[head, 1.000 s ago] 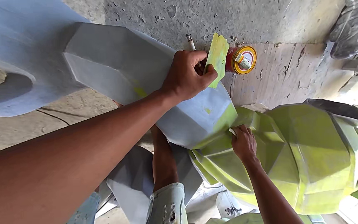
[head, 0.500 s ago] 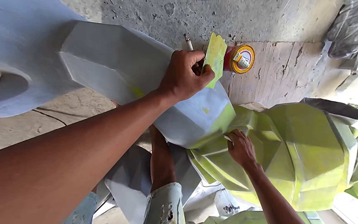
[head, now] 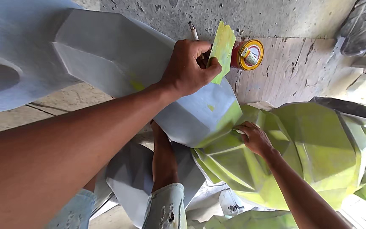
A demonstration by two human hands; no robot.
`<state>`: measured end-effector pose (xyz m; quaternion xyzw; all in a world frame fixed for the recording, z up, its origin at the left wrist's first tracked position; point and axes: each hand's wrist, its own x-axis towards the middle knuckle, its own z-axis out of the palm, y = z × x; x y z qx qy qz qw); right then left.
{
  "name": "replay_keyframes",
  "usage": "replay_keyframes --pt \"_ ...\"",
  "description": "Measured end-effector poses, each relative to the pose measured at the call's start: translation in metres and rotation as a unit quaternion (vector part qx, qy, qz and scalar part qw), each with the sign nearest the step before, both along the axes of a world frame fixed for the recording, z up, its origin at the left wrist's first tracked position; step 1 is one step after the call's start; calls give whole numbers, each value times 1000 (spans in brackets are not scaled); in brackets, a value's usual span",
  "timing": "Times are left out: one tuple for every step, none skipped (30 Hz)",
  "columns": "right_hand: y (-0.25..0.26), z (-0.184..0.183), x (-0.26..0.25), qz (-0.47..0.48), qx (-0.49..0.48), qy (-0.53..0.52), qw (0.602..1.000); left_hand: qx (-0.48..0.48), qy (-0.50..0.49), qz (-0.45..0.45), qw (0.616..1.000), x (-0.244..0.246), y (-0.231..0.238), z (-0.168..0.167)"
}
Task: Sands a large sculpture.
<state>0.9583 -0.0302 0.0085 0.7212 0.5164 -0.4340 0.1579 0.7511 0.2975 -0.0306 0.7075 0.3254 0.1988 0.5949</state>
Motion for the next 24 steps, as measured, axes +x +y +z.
replay_keyframes --pt "1 3 -1 -1 -7 1 1000 -2 1 -3 1000 -1 0 0" --pt "2 7 -1 0 -12 2 1000 -4 2 -6 1000 -1 0 1" --pt "0 10 -3 1 -12 2 1000 -3 2 -6 1000 0 0 1" --pt "-2 15 -5 2 -9 4 1000 -3 2 -6 1000 0 1 0" --pt "-6 20 -7 3 -3 5 1000 -2 3 -5 1000 0 1 0" --pt "-9 25 -9 6 4 8 1000 -1 3 -4 1000 0 1 -1" --pt "-12 30 -10 9 11 11 1000 1 4 -2 1000 0 0 -1" --pt "-13 35 -10 13 14 16 1000 2 5 0 1000 0 -1 -1" --pt "-11 39 -9 14 13 22 1000 2 6 1 1000 0 -1 0" --pt "-7 42 -6 11 2 31 999 2 6 4 1000 1 0 0" --pt "-3 43 -2 3 -7 40 999 1 6 6 1000 1 1 1" --pt "1 43 3 -10 -10 46 999 2 4 8 1000 1 1 0" --pt "5 42 8 -20 -2 48 999 2 3 9 1000 1 0 0" --pt "7 39 14 -23 15 44 999 2 4 9 1000 1 -1 0" --pt "9 35 18 -21 28 39 999 2 4 8 1000 1 -1 -1" --pt "10 29 20 -15 41 33 999 3 4 7 1000 1 -1 -1" --pt "9 24 21 -6 51 28 998 3 5 6 1000 1 -1 -1" --pt "7 19 21 3 59 26 998 2 6 5 1000 1 -1 0" --pt "5 15 21 6 65 26 998 0 6 6 1000 1 -1 0" --pt "3 12 21 5 67 25 997 -1 6 6 1000 1 -1 1" --pt "2 11 22 3 66 22 998 1 5 7 1000 1 -1 1" --pt "2 11 23 0 64 18 998 2 4 7 1000 1 -1 1" --pt "3 12 23 -3 61 12 998 1 4 9 1000 1 -1 1" --pt "4 13 23 -4 58 9 998 0 4 9 1000 1 -1 1"
